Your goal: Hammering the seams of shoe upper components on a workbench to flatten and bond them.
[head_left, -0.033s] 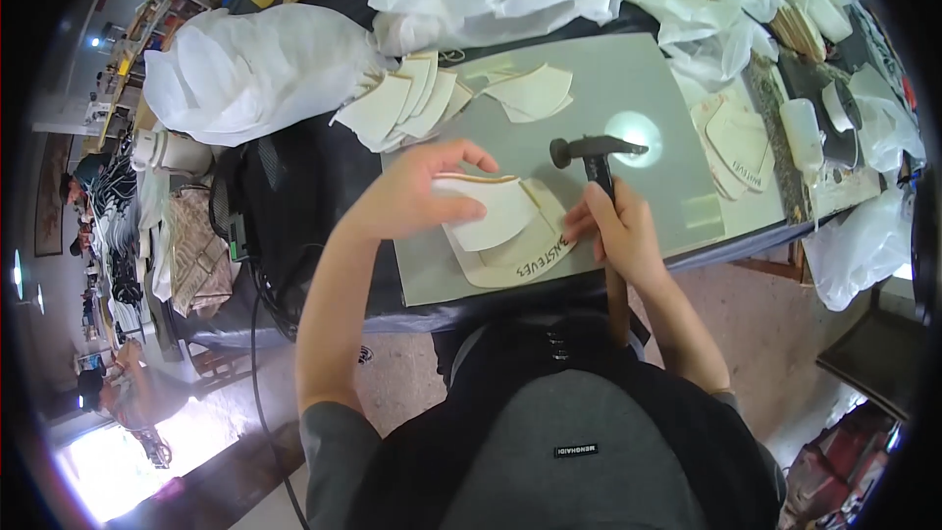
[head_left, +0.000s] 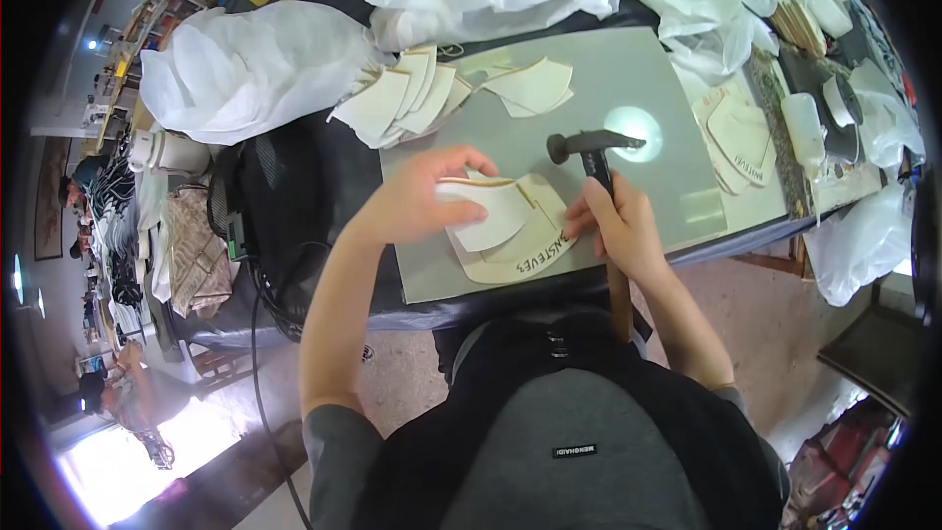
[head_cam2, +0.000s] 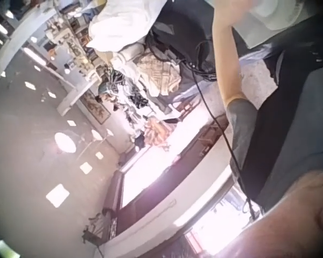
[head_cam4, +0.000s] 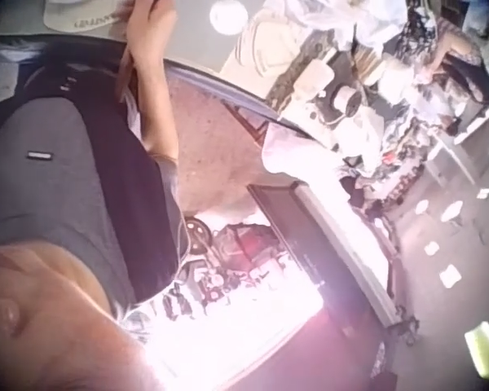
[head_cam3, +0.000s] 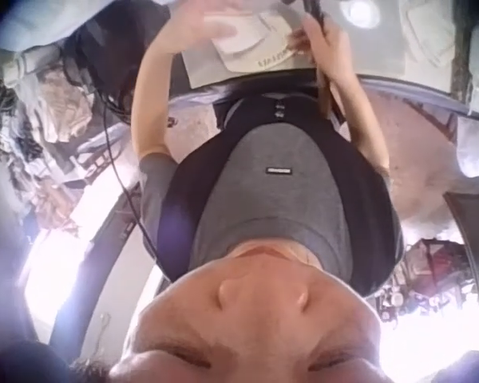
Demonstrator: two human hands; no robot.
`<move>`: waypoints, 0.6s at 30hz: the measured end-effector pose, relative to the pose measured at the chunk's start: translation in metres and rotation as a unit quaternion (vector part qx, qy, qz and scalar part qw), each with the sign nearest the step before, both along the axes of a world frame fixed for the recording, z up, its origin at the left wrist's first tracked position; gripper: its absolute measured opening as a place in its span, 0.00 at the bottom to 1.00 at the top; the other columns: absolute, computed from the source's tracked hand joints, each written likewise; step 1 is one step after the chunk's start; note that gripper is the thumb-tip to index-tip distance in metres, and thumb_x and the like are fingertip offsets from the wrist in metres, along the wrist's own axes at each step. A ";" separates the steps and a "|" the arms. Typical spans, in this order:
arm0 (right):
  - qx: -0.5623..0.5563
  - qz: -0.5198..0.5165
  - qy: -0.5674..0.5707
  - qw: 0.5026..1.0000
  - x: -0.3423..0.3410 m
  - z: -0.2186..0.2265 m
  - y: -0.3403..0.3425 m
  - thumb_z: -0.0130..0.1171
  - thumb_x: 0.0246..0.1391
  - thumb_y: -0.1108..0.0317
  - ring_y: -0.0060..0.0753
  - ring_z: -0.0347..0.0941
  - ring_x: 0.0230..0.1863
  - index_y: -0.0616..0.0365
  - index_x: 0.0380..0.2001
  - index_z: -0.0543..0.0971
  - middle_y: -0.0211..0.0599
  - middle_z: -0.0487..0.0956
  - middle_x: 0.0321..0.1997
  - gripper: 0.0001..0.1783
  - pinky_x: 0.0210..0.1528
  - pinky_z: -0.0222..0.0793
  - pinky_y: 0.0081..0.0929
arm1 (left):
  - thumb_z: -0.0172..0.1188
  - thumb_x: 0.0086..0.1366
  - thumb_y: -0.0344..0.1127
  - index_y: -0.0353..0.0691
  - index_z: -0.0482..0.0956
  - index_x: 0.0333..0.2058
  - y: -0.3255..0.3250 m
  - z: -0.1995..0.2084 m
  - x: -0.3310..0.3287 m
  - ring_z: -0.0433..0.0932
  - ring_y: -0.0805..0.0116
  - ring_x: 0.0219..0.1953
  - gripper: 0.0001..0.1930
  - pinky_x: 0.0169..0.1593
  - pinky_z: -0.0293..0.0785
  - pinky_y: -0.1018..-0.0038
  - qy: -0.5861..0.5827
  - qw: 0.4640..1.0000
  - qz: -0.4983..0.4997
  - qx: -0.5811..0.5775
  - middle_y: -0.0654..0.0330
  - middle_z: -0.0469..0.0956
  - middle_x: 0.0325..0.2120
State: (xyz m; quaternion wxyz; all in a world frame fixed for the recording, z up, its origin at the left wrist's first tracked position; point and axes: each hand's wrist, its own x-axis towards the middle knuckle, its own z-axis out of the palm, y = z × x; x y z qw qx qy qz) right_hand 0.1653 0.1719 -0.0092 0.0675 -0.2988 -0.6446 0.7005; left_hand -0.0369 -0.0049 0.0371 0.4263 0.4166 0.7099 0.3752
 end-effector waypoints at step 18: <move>0.060 0.016 -0.014 0.998 -0.004 0.004 -0.005 0.49 0.68 0.57 0.23 0.80 0.25 0.66 0.34 0.72 0.38 0.80 0.26 0.19 0.18 0.67 0.19 | 0.63 0.51 0.33 0.37 0.79 0.42 0.006 -0.031 0.013 0.81 0.58 0.42 0.17 0.49 0.74 0.68 0.028 0.998 -0.049 0.032 0.54 0.82 0.37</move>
